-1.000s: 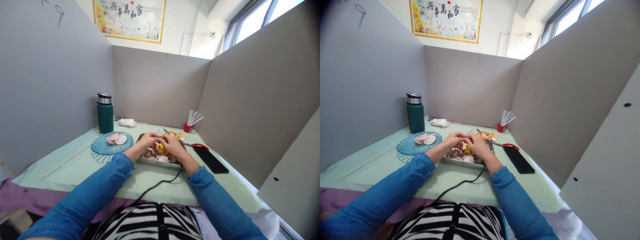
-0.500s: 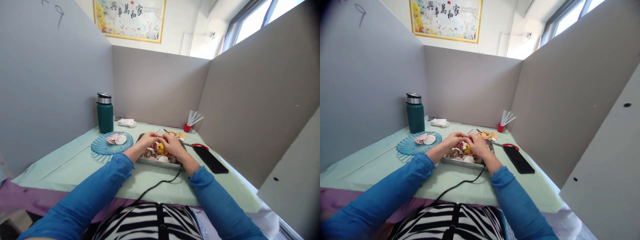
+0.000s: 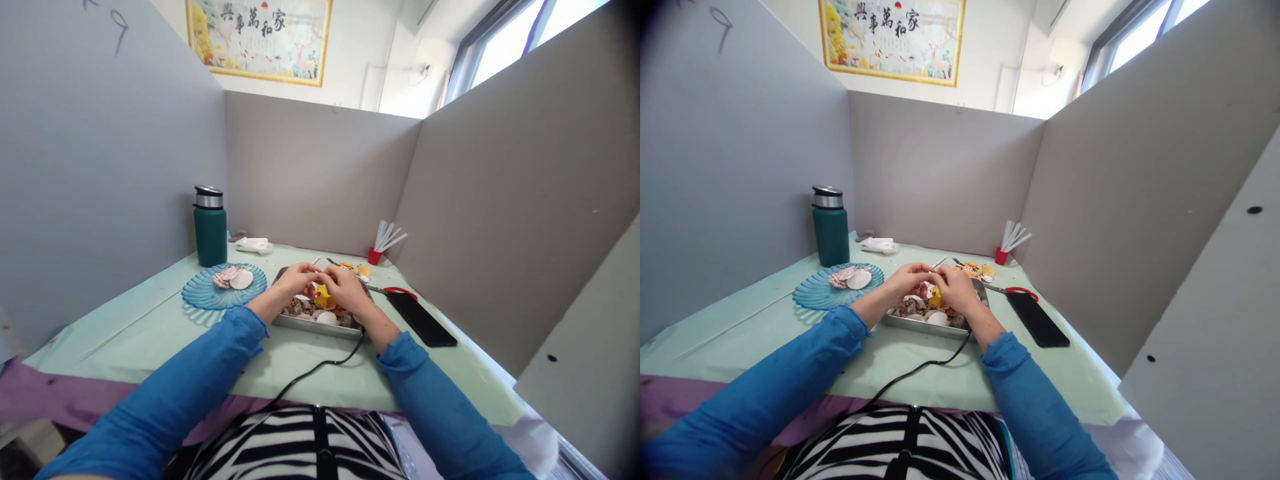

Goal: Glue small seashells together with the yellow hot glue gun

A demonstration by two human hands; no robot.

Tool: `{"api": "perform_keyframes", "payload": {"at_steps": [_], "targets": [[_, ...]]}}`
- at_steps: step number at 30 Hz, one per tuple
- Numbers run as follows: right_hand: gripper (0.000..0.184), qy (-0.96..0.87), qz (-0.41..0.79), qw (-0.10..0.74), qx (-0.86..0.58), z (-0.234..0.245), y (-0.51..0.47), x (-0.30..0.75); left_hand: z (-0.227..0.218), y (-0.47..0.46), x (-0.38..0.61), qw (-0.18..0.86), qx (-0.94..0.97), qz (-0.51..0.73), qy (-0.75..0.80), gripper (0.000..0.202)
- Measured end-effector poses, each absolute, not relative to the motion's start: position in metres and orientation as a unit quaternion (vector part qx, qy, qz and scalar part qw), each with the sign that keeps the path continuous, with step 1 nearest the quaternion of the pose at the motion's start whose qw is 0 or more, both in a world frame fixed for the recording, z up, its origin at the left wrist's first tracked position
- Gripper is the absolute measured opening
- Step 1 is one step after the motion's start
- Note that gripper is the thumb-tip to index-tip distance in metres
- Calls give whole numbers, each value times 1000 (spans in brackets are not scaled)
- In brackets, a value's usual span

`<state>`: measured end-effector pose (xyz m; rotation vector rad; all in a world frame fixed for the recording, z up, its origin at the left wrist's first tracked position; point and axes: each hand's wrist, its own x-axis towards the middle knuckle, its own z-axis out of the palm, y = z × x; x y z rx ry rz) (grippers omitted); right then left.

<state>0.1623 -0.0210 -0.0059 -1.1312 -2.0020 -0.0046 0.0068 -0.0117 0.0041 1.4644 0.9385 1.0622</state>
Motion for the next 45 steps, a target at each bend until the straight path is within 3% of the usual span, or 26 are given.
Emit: {"api": "perform_keyframes", "payload": {"at_steps": [45], "targets": [[23, -790, 5, 406, -458, -2, -25, 161, 4, -11, 8, 520, 625, 425, 399, 9]]}}
